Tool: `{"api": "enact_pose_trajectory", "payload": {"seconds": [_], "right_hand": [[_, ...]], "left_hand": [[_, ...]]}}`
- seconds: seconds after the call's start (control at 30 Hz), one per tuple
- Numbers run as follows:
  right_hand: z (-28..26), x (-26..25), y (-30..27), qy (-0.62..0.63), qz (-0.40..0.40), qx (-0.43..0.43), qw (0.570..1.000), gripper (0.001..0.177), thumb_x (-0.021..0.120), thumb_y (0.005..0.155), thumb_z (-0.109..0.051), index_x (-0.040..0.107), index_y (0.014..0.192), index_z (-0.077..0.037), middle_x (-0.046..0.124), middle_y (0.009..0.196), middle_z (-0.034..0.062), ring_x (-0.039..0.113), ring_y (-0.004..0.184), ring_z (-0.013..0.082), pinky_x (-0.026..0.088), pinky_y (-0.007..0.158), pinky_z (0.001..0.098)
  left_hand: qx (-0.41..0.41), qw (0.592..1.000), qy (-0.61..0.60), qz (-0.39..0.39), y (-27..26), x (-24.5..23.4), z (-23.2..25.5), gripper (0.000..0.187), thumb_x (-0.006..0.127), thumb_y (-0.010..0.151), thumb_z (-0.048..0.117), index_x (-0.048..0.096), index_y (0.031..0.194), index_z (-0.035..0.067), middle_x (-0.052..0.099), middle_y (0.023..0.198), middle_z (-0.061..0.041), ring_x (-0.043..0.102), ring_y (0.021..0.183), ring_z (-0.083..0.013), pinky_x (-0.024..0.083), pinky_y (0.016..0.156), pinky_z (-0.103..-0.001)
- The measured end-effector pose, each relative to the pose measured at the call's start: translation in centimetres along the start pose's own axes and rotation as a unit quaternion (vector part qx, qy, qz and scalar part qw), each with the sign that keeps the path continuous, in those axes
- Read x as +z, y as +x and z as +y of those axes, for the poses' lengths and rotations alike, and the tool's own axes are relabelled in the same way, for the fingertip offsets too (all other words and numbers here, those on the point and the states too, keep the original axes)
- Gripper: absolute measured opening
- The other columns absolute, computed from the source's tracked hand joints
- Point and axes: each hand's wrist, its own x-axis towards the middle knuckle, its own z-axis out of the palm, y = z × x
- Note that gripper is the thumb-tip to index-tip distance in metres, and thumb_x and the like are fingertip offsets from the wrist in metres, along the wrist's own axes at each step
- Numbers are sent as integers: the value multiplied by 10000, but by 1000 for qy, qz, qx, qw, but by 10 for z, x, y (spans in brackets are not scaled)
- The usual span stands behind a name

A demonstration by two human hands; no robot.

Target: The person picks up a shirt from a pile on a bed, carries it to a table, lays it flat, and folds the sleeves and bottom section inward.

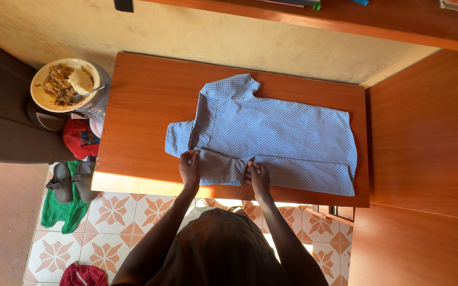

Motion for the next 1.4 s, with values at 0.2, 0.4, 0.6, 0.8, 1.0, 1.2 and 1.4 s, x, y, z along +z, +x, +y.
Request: {"api": "enact_pose_trajectory", "payload": {"seconds": [0.2,0.4,0.6,0.8,1.0,1.2,1.4], "right_hand": [[24,11,28,-20,-5,13,1000,429,753,994,-393,687,1016,31,529,728,-28,499,662,116,406,555,303],[10,10,32,57,26,17,998,350,777,926,-363,758,1069,-44,517,776,-41,406,632,56,365,582,261],[-15,15,10,72,-67,117,988,284,695,907,-303,643,1140,-149,710,973,-75,675,827,47,516,670,336],[0,8,23,108,-57,39,992,430,774,891,-318,682,1205,-39,691,1117,158,701,938,196,618,722,429],[-25,23,3,107,-30,172,979,236,691,1015,-268,605,1135,-84,660,1006,94,701,965,262,634,841,489],[5,16,18,139,-102,69,983,258,741,960,-220,689,1087,-2,681,1080,135,690,1009,254,622,835,439],[-19,32,6,122,-92,147,977,236,668,936,-203,649,1121,-58,691,1084,82,707,973,226,672,743,398]], "left_hand": [[-153,979,88,-101,9,9,-14,502,743,956,395,598,794,-58,540,668,-77,475,615,-177,413,576,-423],[-177,972,97,-121,21,5,-3,452,709,935,371,632,729,-25,553,638,-91,459,595,-141,402,554,-382],[-89,978,67,-175,18,14,-5,283,718,878,316,669,925,41,674,714,-29,612,636,-97,486,588,-343],[-160,969,12,-187,18,10,8,304,668,955,269,641,953,-34,614,693,-75,531,577,-189,415,516,-401],[-120,955,-90,-257,12,10,3,542,744,935,151,532,1415,13,730,1079,-52,677,879,-108,570,722,-305],[-121,958,32,-257,21,-10,28,811,706,871,72,363,1603,131,765,1096,-138,702,875,-215,565,685,-355],[-6,941,213,-263,21,-6,57,834,653,904,40,330,1660,177,714,863,-246,683,744,-292,547,706,-410]]}}
